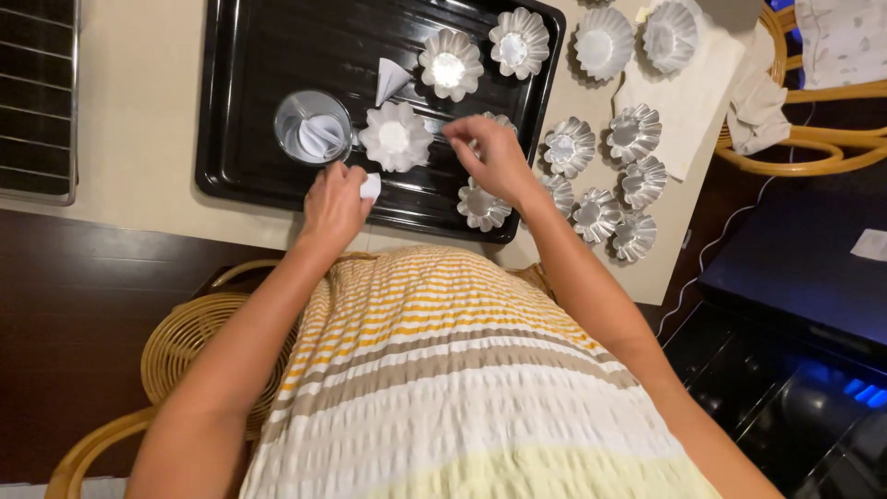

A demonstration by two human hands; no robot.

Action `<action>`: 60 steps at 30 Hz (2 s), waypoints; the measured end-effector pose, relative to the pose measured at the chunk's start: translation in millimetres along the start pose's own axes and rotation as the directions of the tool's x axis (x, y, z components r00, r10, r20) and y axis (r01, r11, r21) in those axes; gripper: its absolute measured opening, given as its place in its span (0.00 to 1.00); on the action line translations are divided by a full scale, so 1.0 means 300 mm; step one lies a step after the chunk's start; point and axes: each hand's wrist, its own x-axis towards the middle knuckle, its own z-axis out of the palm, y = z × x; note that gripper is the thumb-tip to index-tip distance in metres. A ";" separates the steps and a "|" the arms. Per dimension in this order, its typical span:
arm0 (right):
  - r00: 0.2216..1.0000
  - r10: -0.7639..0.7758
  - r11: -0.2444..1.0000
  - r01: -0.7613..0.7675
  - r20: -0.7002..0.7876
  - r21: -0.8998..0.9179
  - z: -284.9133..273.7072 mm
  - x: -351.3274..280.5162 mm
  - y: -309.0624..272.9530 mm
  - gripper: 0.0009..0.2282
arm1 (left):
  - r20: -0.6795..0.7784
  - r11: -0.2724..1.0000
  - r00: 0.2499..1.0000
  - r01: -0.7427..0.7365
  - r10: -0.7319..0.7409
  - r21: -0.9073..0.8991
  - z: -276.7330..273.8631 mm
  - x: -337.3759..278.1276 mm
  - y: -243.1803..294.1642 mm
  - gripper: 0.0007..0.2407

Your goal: Placing paper liners into metal baking molds on a tray.

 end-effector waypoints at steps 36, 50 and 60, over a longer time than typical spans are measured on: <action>0.956 0.285 0.561 -0.230 0.075 0.795 0.186 -0.290 0.038 0.08 | -0.002 0.581 0.981 -0.116 0.193 -0.806 -0.086 -0.018 0.242 0.14; 0.928 0.343 0.491 -0.308 0.144 0.815 0.069 -0.309 -0.012 0.09 | 0.240 -0.152 0.970 0.234 -0.022 -0.960 0.072 0.040 0.211 0.07; 0.930 0.361 0.768 -0.254 -0.071 0.588 0.128 -0.289 0.005 0.07 | 0.033 0.248 0.999 0.040 -0.029 -0.968 -0.022 0.060 0.258 0.27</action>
